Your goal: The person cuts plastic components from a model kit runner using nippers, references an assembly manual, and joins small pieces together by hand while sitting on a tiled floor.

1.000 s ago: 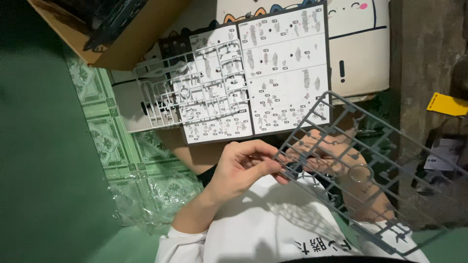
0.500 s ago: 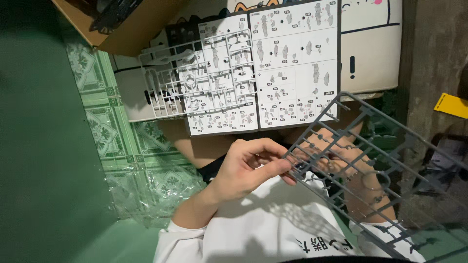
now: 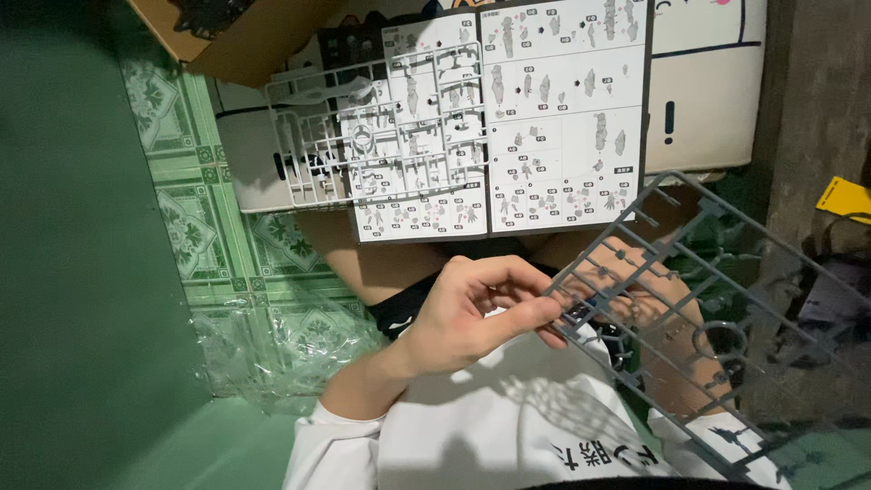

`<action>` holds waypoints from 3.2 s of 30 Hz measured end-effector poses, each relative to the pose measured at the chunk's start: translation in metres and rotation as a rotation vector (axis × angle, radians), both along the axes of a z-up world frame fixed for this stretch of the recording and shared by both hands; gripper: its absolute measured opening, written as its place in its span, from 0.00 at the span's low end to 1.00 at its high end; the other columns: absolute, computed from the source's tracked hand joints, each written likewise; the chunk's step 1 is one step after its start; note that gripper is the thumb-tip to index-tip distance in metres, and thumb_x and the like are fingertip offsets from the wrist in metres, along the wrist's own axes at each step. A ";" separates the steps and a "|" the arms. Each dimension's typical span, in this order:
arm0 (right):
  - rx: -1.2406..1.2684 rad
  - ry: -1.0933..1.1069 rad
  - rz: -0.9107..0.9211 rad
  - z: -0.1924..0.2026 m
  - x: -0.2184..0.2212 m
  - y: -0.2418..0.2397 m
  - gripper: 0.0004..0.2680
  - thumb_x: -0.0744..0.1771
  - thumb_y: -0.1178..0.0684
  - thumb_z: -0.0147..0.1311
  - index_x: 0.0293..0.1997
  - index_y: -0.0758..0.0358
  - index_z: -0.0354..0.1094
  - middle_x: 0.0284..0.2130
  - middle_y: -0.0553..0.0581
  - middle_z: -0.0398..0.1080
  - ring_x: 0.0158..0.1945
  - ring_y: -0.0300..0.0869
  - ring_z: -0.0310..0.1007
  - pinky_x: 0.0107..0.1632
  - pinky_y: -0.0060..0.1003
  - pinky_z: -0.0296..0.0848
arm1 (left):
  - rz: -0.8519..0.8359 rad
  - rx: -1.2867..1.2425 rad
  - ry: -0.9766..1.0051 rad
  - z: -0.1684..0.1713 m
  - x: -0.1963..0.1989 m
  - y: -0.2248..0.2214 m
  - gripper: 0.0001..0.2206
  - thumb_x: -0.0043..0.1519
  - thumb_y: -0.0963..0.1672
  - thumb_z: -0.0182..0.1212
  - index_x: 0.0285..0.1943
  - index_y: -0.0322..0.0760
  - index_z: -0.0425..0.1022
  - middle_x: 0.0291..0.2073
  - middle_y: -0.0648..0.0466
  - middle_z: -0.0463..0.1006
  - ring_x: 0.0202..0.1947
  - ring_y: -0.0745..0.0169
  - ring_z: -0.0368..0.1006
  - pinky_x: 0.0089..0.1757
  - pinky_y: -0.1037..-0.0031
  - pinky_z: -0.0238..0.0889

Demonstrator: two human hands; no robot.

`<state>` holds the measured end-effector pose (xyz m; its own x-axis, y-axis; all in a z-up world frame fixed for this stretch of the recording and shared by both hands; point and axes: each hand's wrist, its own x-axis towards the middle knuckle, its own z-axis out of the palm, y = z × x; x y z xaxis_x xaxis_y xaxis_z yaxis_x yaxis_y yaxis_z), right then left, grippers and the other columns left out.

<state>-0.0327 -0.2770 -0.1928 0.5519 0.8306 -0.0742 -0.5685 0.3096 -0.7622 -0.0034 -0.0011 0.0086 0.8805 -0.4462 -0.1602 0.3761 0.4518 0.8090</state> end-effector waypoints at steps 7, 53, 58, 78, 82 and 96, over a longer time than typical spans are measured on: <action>0.077 0.073 -0.012 0.014 0.013 0.012 0.18 0.64 0.46 0.48 0.14 0.71 0.60 0.07 0.66 0.58 0.11 0.45 0.57 0.15 0.42 0.57 | -0.001 -0.025 0.065 -0.001 -0.003 -0.002 0.03 0.61 0.38 0.60 0.40 0.26 0.73 0.28 0.45 0.80 0.31 0.57 0.79 0.37 0.77 0.72; 0.110 0.056 -0.208 0.090 0.050 0.046 0.12 0.65 0.41 0.56 0.30 0.58 0.63 0.23 0.49 0.65 0.24 0.37 0.63 0.26 0.32 0.66 | -0.087 0.031 0.292 0.010 0.005 -0.005 0.06 0.60 0.42 0.60 0.35 0.34 0.70 0.17 0.66 0.57 0.19 0.83 0.46 0.23 0.87 0.37; 0.137 0.052 -0.249 0.078 0.054 0.039 0.13 0.65 0.40 0.57 0.35 0.60 0.63 0.25 0.50 0.66 0.26 0.37 0.65 0.27 0.32 0.67 | -0.107 0.015 0.278 0.008 0.005 -0.003 0.06 0.61 0.42 0.59 0.38 0.31 0.71 0.16 0.65 0.58 0.19 0.82 0.46 0.24 0.88 0.43; 0.252 0.009 -0.419 0.101 0.061 0.013 0.19 0.68 0.38 0.59 0.54 0.64 0.64 0.37 0.52 0.71 0.34 0.38 0.72 0.31 0.29 0.74 | -0.110 -0.092 0.245 -0.038 0.021 0.002 0.07 0.63 0.41 0.57 0.44 0.27 0.70 0.33 0.47 0.77 0.33 0.55 0.78 0.38 0.76 0.74; 0.279 -0.014 -0.457 0.106 0.070 0.003 0.20 0.69 0.37 0.60 0.57 0.65 0.64 0.39 0.53 0.72 0.36 0.39 0.73 0.32 0.28 0.76 | -0.001 -0.005 0.213 -0.060 0.036 0.001 0.07 0.64 0.42 0.55 0.45 0.32 0.66 0.37 0.53 0.72 0.32 0.50 0.79 0.39 0.76 0.71; -0.466 0.095 -0.928 0.098 0.093 -0.031 0.09 0.65 0.53 0.53 0.43 0.69 0.64 0.28 0.59 0.70 0.24 0.39 0.72 0.30 0.31 0.77 | 0.017 0.276 0.292 -0.088 0.111 -0.011 0.07 0.60 0.43 0.57 0.38 0.32 0.71 0.31 0.49 0.76 0.30 0.56 0.80 0.36 0.73 0.75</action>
<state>0.0601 -0.3082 -0.0944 0.9339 -0.0389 -0.3554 -0.3217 0.3422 -0.8829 0.1078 -0.0124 -0.0791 0.7871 -0.3374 -0.5163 0.6024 0.2409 0.7609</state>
